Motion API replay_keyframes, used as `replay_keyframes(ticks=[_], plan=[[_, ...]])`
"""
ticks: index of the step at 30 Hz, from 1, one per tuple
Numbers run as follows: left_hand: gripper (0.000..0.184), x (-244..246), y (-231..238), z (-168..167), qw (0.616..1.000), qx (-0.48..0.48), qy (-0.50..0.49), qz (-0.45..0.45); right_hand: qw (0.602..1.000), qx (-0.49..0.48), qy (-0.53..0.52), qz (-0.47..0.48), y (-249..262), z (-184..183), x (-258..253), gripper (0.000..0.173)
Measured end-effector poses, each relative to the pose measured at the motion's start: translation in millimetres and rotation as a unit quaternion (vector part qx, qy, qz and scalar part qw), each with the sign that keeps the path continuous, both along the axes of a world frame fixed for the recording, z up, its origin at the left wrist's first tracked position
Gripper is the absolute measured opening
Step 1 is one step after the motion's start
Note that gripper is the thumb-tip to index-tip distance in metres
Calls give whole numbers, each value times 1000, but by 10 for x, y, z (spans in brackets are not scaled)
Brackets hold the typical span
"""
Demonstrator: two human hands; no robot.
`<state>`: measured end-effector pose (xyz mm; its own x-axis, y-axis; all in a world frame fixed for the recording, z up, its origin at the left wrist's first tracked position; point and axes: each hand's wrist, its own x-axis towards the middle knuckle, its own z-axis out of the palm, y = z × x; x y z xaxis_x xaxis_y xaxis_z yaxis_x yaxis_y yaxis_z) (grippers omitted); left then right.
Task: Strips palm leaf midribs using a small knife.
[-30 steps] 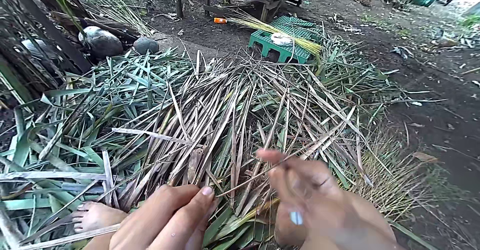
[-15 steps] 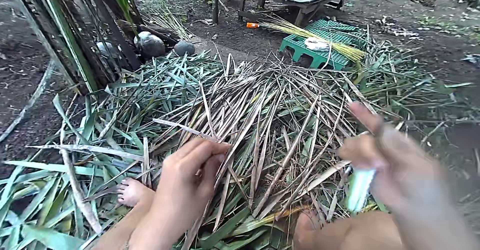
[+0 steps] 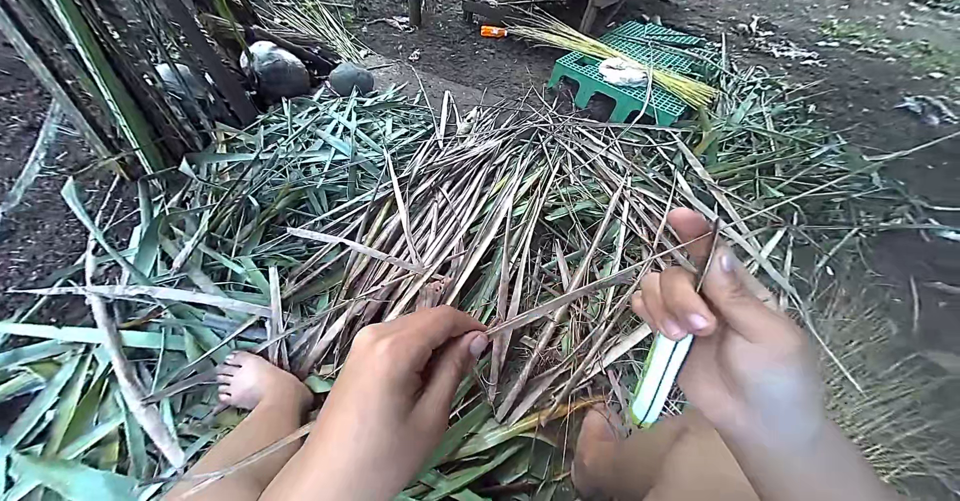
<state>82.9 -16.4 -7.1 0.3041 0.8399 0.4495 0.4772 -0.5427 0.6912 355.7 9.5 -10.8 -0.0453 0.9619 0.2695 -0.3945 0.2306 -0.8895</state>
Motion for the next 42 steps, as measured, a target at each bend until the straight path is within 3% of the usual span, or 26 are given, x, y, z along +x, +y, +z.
replay_keyframes(ticks=[4, 7, 15, 24, 30, 36, 42], plan=[[26, 68, -53, 42, 998, -49, -23, -37, 982, 35, -98, 159, -188, -89, -216, 41], [27, 113, -83, 79, 993, -86, -40, -70, 965, 43, -134, 223, -312, -112, -392, 44], [22, 163, -130, 181, 953, -236, -138, -129, 968, 111, -136, 179, -388, -179, -490, 38], [28, 197, -111, 294, 831, -454, -261, -187, 960, 186, -160, 135, -350, -218, -485, 37], [30, 186, -81, 306, 779, -512, -291, -216, 951, 202, -180, 150, -338, -188, -403, 36], [38, 263, -98, 280, 737, -549, -315, -238, 946, 167, -161, 228, -325, -156, -374, 41], [37, 250, -105, 240, 724, -554, -316, -262, 938, 232, -238, 99, -302, -136, -357, 39]])
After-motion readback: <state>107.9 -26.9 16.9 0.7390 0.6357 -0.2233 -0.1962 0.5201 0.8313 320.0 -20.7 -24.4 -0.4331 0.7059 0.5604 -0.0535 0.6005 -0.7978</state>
